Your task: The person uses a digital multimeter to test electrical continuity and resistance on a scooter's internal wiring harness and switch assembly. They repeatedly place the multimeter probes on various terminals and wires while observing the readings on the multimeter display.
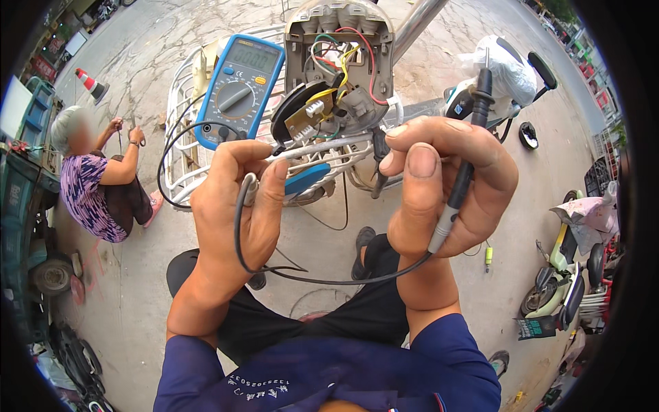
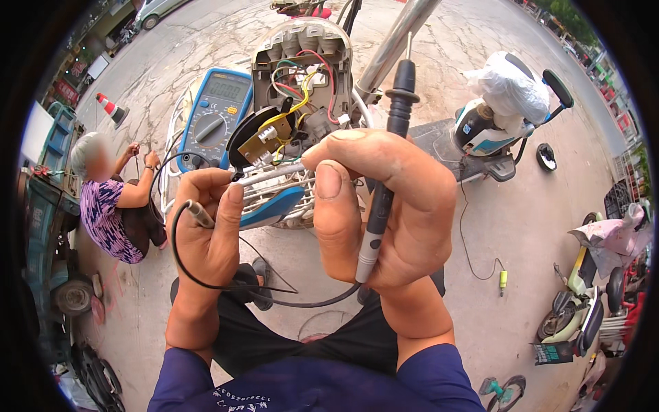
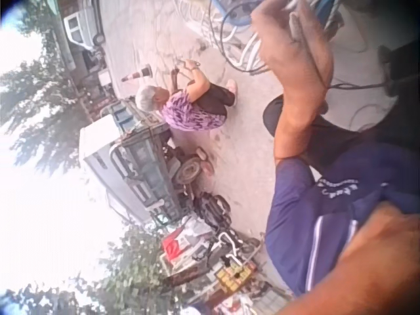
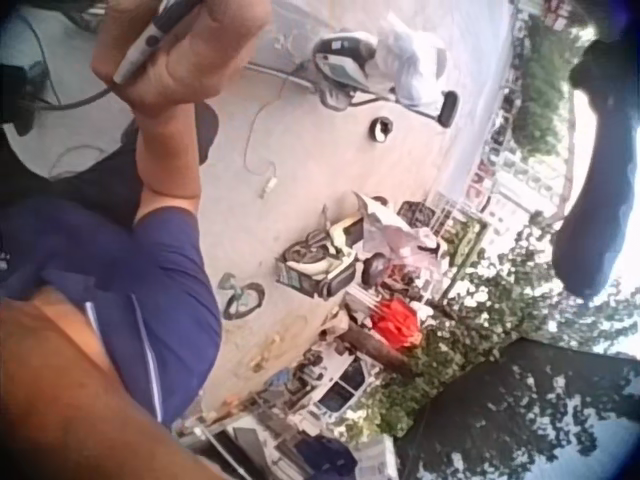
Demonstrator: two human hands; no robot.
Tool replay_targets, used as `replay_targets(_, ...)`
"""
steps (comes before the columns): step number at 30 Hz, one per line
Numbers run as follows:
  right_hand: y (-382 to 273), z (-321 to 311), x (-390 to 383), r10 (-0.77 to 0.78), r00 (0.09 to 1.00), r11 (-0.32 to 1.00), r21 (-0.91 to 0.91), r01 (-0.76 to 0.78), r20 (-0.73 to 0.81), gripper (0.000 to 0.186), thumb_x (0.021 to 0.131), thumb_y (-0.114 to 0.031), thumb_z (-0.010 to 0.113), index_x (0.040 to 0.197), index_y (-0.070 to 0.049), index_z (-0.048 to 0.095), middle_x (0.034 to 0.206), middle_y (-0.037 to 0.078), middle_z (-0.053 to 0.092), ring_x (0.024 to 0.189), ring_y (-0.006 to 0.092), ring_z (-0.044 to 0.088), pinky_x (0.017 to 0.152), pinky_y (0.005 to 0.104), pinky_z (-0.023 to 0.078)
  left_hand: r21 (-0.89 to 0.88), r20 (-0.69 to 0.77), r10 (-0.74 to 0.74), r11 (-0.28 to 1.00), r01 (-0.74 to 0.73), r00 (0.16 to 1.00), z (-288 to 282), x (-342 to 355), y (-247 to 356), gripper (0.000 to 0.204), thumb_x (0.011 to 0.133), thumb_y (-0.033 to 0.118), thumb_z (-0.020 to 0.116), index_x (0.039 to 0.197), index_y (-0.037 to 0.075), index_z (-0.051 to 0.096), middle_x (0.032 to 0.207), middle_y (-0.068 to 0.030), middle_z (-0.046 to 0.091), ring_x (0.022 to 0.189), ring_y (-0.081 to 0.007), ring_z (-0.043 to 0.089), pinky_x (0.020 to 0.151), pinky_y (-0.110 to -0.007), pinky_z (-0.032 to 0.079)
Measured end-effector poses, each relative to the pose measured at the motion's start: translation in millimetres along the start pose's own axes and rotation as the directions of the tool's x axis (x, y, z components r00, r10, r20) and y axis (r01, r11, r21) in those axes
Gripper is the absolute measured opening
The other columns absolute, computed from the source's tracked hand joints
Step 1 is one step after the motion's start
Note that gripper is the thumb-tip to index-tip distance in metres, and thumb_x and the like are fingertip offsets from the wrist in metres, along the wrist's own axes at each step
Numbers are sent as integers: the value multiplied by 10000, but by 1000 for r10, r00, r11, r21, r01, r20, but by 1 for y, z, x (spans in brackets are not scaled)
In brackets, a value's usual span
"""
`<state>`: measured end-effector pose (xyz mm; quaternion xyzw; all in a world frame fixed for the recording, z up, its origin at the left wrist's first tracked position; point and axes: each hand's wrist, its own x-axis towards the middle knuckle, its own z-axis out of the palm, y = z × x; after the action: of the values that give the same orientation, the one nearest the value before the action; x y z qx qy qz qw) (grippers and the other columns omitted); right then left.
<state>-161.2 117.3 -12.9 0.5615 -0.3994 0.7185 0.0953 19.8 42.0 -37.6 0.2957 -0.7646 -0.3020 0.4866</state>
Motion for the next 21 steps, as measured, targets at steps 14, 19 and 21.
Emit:
replay_targets(14,36,5,-18,-200,977,977,-63,205,76,381,790,116,649,1137,21,522,877,123,684,732,191,642,710,315,535,-53,-18,-141,989,140,990,4,1,9,115,981,88,634,979,-25,611,703,-61,618,611,-71,559,561,-225,437)
replay_targets(19,36,3,-21,-204,952,969,-91,229,229,462,753,48,666,1171,-29,486,890,126,698,760,212,640,845,414,503,-317,24,-314,898,305,949,1,0,16,147,1006,113,612,989,-30,580,712,-43,624,642,-67,573,576,-206,440)
replay_targets(21,37,4,-21,-197,936,966,-102,235,293,502,737,10,676,1187,-61,466,907,131,712,773,219,638,875,438,494,-383,30,-318,872,305,948,1,0,15,162,1016,142,600,996,-16,571,686,-49,630,589,-49,540,532,-191,399)
